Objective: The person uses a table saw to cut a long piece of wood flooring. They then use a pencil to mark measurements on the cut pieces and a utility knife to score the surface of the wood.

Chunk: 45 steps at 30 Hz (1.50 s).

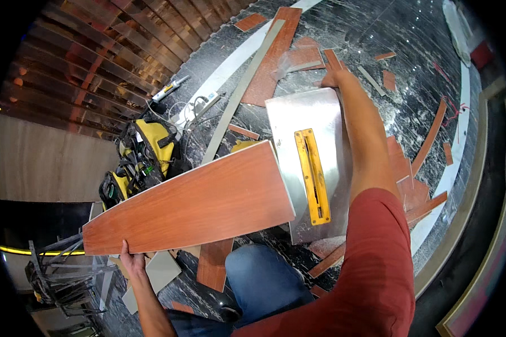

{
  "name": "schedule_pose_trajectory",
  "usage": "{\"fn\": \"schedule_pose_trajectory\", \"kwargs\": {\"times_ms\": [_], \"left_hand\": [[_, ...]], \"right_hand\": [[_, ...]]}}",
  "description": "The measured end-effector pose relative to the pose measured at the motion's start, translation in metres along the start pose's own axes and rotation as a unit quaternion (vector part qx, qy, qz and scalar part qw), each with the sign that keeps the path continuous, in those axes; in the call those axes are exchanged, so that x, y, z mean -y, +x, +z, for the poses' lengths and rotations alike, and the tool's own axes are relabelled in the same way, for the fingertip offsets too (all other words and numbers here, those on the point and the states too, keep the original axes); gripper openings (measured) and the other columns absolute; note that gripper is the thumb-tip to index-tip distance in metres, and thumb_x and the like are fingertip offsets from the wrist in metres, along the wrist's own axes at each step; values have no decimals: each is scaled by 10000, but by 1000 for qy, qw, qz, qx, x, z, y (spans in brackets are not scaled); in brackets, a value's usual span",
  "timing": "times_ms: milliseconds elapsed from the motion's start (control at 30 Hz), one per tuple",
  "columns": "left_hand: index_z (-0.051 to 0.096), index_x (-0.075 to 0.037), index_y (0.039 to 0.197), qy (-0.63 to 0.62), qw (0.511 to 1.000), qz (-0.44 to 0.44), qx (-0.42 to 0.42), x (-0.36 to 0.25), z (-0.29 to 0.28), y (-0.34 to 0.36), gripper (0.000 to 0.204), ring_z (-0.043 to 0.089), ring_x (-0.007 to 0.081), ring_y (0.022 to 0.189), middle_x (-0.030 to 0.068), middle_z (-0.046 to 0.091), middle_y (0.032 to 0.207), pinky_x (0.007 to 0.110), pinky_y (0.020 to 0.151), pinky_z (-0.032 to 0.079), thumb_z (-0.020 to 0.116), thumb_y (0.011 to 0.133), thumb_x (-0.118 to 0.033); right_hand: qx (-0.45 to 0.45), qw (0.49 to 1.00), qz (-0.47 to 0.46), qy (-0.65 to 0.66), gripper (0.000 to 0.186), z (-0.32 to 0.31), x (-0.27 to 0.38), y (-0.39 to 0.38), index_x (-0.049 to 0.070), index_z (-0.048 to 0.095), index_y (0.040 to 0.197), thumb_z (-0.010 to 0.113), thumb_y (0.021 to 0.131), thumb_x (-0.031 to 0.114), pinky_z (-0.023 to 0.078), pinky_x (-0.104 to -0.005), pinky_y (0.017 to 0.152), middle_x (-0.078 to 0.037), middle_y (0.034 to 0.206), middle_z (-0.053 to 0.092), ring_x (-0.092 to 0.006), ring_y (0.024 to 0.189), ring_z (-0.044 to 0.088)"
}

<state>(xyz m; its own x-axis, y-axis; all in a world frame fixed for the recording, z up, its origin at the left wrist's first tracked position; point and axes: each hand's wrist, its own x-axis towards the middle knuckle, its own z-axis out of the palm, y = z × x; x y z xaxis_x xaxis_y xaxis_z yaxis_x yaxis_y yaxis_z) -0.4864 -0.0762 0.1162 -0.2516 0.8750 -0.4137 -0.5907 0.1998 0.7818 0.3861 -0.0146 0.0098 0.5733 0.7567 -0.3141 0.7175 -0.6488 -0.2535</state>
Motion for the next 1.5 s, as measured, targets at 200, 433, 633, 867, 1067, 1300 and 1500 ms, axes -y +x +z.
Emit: {"fn": "schedule_pose_trajectory", "kwargs": {"times_ms": [200,433,633,867,1067,1300,1500], "left_hand": [[467,-24,1403,-37,999,-10,28,25,17,13,428,506,354,1318,182,519,1430,531,1104,446,576,996,-101],[488,-32,1386,-9,999,-18,41,53,10,58,410,532,351,1288,177,551,1393,554,1087,448,580,998,-127],[489,-25,1381,-33,996,-65,52,81,42,98,407,530,371,1282,178,557,1388,579,1081,441,571,1007,-161],[577,-14,1277,-59,989,-90,103,121,55,177,311,626,298,1151,133,639,1279,472,966,553,614,983,-108],[594,-8,1253,-60,986,-103,113,139,58,208,308,626,302,1149,127,656,1245,462,975,553,647,956,-71],[569,19,1278,-70,983,-134,99,139,68,218,341,613,314,1169,146,633,1282,449,999,543,645,962,-81],[578,25,1261,-26,988,-123,86,141,71,202,360,627,294,1149,148,645,1261,413,983,558,691,939,-90]], "right_hand": [[-269,868,-101,404,465,-10,-34,-35,58,700,1146,635,906,451,475,-362,976,-132,1168,708,-296,1120,649],[-370,780,-212,458,388,-20,10,-322,-7,553,1299,633,941,118,441,-378,1037,-171,1282,615,-273,1195,584],[-314,818,-454,162,278,21,90,-476,50,613,1126,585,862,134,410,-487,1093,-211,1265,628,-375,1249,563],[-397,860,-314,66,258,89,138,-384,17,593,1057,565,836,147,450,-436,971,-224,1079,645,-365,1133,575],[-409,863,-288,66,159,117,144,-348,65,593,949,581,812,147,483,-408,888,-176,999,637,-327,1046,601],[-462,837,-279,90,143,118,147,-331,65,598,933,597,801,122,488,-406,916,-136,1061,640,-314,1055,600],[-443,854,-250,108,126,124,144,-328,59,609,912,599,799,113,484,-400,940,-116,1093,643,-300,1095,596]]}}
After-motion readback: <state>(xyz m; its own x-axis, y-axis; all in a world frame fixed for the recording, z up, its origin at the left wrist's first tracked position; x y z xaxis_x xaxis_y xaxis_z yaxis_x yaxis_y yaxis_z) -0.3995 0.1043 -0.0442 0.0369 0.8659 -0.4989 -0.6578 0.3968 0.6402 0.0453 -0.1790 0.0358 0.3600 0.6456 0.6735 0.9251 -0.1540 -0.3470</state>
